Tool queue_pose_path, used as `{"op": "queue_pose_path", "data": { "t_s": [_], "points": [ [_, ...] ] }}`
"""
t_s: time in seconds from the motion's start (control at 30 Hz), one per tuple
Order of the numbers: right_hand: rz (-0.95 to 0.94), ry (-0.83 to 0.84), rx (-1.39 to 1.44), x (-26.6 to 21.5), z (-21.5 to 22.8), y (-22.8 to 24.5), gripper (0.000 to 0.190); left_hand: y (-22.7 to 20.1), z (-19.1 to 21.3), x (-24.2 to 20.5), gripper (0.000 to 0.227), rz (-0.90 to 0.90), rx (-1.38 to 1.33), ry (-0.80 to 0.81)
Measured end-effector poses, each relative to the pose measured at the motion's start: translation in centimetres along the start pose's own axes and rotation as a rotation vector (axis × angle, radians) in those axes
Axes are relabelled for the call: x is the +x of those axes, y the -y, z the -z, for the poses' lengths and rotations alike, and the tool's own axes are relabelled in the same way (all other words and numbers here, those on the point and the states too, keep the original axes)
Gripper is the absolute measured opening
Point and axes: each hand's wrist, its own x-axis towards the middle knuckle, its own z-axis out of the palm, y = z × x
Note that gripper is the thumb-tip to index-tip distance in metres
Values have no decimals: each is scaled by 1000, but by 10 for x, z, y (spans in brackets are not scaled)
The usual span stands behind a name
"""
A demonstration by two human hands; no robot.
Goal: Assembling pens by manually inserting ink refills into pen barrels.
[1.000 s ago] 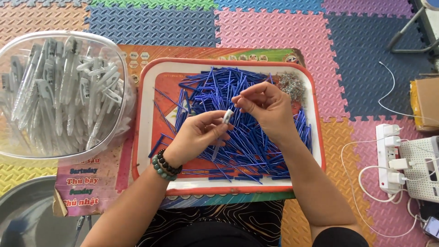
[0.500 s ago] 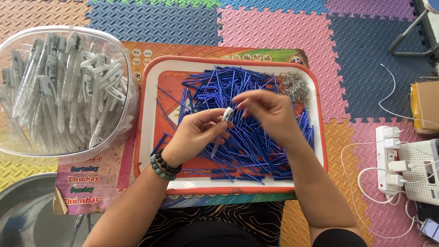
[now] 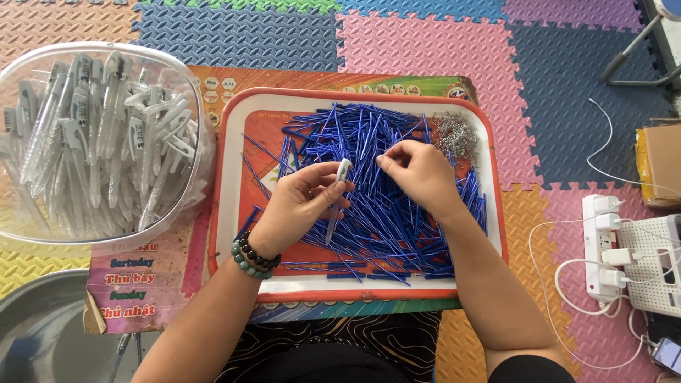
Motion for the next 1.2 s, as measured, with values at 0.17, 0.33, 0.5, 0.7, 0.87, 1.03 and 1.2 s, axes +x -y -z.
{"op": "queue_pose_path", "data": {
  "t_s": [0.17,0.33,0.5,0.7,0.87,1.03,1.2],
  "points": [
    [108,-155,982,3,11,1,14,-1,-4,0,41,49,12,15],
    [231,-335,1198,-1,21,7,16,6,-5,1,40,71,46,43],
    [308,-336,1201,-4,20,9,15,2,-8,-1,39,86,87,78],
    [301,-241,1211,-4,17,10,15,0,-9,-3,40,88,126,110],
    [309,-188,1204,-4,13,10,16,6,-8,-5,40,92,173,132],
    [386,-116,1140,-15,13,24,19,7,-7,-5,41,62,147,145],
    [491,-25,944,-18,6,26,14,3,-7,-4,40,41,122,137]
  ]
}}
